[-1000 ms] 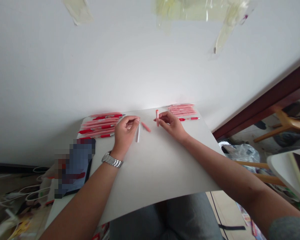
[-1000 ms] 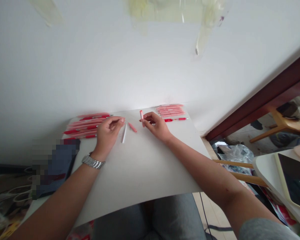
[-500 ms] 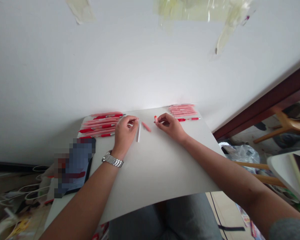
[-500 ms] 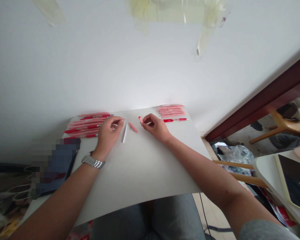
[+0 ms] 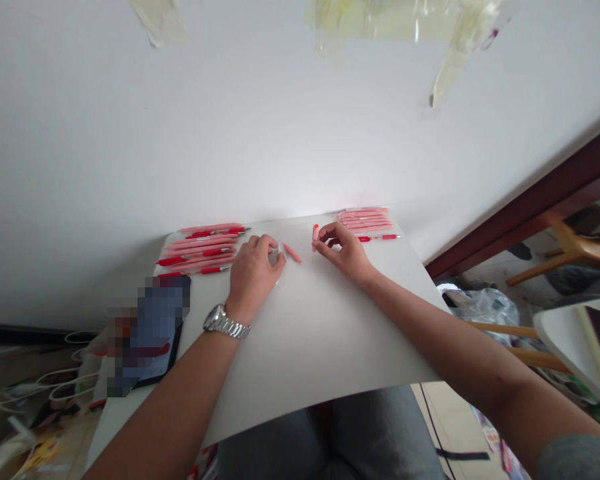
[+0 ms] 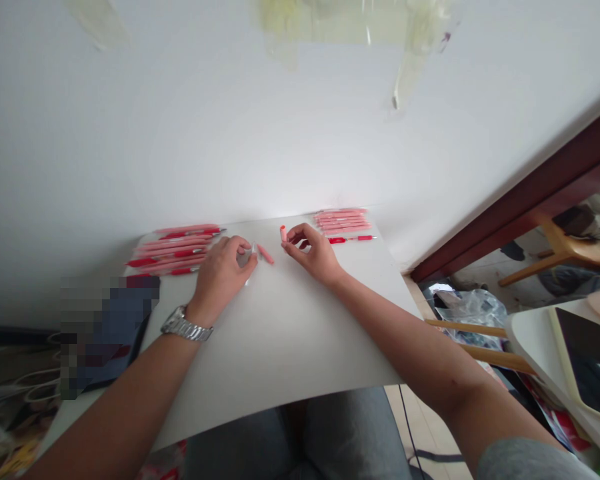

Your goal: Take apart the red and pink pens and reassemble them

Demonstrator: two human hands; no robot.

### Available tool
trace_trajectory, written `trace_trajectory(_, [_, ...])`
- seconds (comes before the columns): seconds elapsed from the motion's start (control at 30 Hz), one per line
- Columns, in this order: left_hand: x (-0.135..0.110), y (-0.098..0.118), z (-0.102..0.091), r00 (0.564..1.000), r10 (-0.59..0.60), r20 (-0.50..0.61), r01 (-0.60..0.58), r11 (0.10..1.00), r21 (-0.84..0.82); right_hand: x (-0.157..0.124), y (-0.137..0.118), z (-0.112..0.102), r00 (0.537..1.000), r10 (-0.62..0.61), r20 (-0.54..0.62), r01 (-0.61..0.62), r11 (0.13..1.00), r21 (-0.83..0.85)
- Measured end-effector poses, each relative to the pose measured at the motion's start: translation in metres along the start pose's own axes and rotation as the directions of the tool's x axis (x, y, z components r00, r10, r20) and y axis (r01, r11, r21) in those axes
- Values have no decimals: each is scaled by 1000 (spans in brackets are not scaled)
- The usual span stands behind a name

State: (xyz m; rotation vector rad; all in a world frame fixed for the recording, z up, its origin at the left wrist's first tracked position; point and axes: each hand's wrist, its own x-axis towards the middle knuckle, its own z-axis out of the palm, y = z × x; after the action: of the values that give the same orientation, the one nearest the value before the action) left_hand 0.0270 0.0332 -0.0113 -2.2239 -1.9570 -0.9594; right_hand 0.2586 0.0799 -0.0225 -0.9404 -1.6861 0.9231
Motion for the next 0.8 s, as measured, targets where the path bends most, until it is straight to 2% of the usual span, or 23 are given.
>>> trace_trajectory(0.23, [-2,1,-4,999,20,46,-29,982,186,0,0,0,1000,-8,3,8,1000,11])
trace_trajectory(0.37, [-2,0,-6,999,12,35,-20,968,249,0,-1,0,1000,4,3,-4,1000,-2])
trace_trajectory(0.63, [-2,-1,-5,998,-61,22,57,985,162,0,-1,0,1000,3,6,-3,1000,5])
trace_trajectory(0.8, [0,-4,-1,998,-43,-42,46,995,83,-1,-1,0,1000,5,7,-5,1000,-1])
